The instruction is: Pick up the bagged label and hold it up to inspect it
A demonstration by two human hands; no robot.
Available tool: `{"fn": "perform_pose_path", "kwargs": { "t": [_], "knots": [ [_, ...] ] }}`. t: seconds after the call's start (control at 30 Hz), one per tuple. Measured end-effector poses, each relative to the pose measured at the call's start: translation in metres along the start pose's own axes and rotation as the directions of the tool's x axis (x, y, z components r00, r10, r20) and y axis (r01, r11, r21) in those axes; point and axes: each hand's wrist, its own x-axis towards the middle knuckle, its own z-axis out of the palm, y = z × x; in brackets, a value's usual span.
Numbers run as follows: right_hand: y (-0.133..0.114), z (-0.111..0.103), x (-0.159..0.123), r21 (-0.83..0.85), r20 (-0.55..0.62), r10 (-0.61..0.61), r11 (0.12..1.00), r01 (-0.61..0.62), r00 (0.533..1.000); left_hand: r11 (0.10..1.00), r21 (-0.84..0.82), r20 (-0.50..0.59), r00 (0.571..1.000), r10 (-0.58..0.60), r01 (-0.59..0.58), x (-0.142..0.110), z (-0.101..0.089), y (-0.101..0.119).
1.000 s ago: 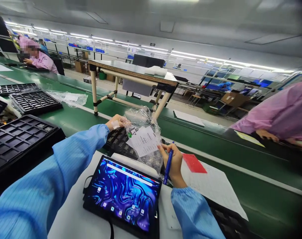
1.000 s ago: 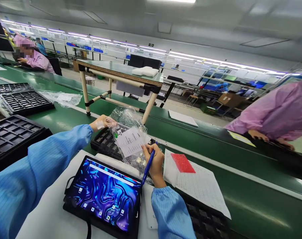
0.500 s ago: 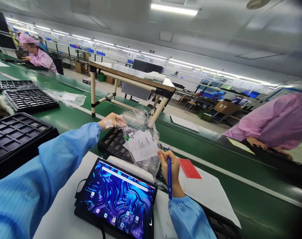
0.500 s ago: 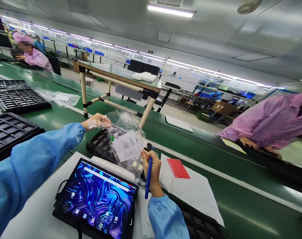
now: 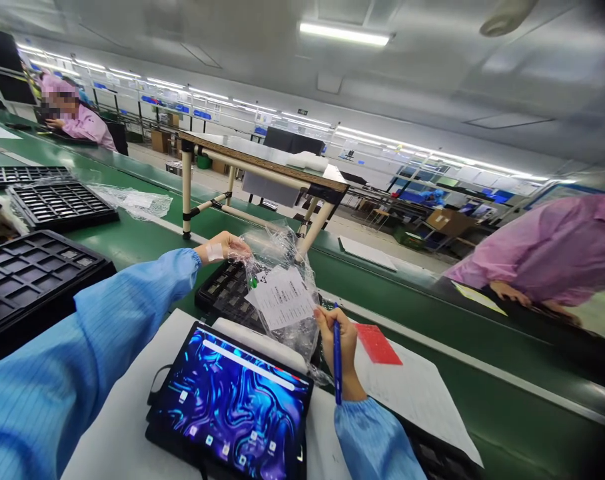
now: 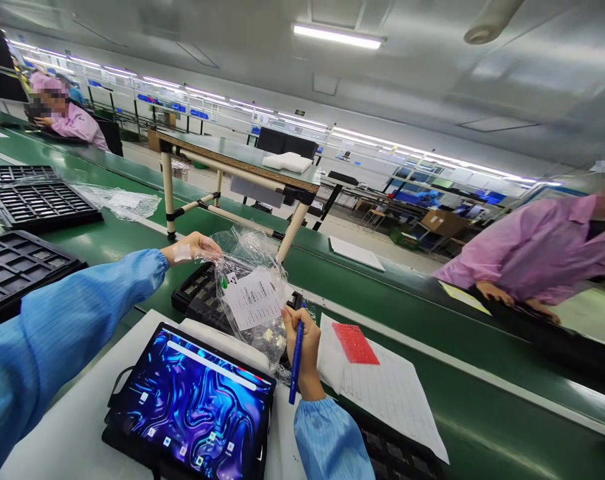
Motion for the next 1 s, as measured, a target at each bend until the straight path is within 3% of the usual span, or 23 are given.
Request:
{"fn": "perform_pose_path", "kwargs": {
  "t": [0.23,0.47,1.0],
  "knots": [
    [0.007,0.005,0.003,0.018,0.001,0.016,1.000,-0.016,1.000,0.999,0.036,0.021,1.000,-0.001,0.000,0.004,0.000,-0.014],
    [0.008,0.007,0.004,0.073,0.010,0.059,0.996,-0.060,0.998,0.999,0.046,-0.040,0.999,-0.024,0.025,0.008,-0.002,-0.026],
    [-0.002,0.003,0.002,0.148,0.023,0.110,0.983,-0.112,0.994,1.000,-0.028,-0.090,0.996,0.007,-0.010,0.007,-0.001,-0.006]
  ]
}}
